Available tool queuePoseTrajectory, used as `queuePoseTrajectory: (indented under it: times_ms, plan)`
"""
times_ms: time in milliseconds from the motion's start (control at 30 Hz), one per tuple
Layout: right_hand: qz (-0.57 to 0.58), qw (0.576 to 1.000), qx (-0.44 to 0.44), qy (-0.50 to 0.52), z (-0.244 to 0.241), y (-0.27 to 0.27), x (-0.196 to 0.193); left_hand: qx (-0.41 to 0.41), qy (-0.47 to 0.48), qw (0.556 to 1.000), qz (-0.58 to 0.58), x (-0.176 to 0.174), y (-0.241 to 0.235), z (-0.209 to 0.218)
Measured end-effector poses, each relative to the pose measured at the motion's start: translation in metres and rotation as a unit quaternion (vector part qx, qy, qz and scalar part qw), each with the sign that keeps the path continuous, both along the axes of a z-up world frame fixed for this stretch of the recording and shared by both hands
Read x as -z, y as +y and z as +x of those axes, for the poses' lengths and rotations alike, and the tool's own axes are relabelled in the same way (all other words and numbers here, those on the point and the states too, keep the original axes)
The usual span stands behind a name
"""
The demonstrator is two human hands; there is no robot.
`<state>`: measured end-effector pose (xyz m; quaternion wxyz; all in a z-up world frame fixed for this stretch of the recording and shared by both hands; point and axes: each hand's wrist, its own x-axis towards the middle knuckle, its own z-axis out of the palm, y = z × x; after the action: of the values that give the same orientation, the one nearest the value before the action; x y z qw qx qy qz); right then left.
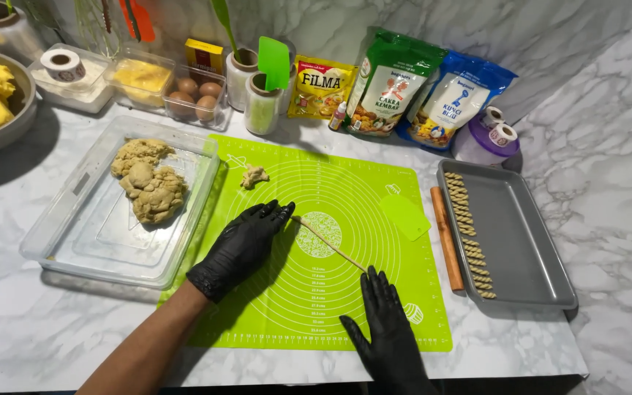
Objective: The person shapes small pieces of dough into thin strips on a green silicone mat, twists them together, and places the finished items onto a metal baking tray. The person repeats this process with multiple pieces of dough throughout the video.
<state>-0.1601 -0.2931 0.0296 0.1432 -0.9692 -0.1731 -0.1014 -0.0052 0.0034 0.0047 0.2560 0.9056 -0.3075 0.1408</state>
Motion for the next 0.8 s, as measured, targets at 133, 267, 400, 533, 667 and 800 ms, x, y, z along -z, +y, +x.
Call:
queuePoseTrajectory:
  times_ms: [133,267,400,533,667,800]
  plan:
    - [0.022,0.997,0.017,-0.065,0.029,-0.001,-0.019,0.007,0.025,1.000,-0.013,0.001,0.000,-0.001]
    - [0.062,0.990,0.091,0.085,0.043,0.001,-0.019,0.004,0.009,1.000,-0.012,-0.002,0.001,-0.001]
    - [-0.013,0.999,0.009,0.038,-0.006,0.018,0.011,-0.003,0.052,0.999,-0.014,-0.005,0.004,0.000]
    - [0.020,1.000,-0.019,0.013,-0.017,0.021,0.012,0.012,0.048,0.998,-0.026,-0.002,0.004,0.001]
    - [-0.008,0.996,0.090,-0.006,0.002,0.019,0.011,0.002,0.038,0.999,-0.007,-0.002,0.003,0.000]
    - [-0.046,0.998,0.041,-0.022,-0.030,0.047,0.025,0.009,0.040,0.999,-0.024,0.003,0.004,0.004]
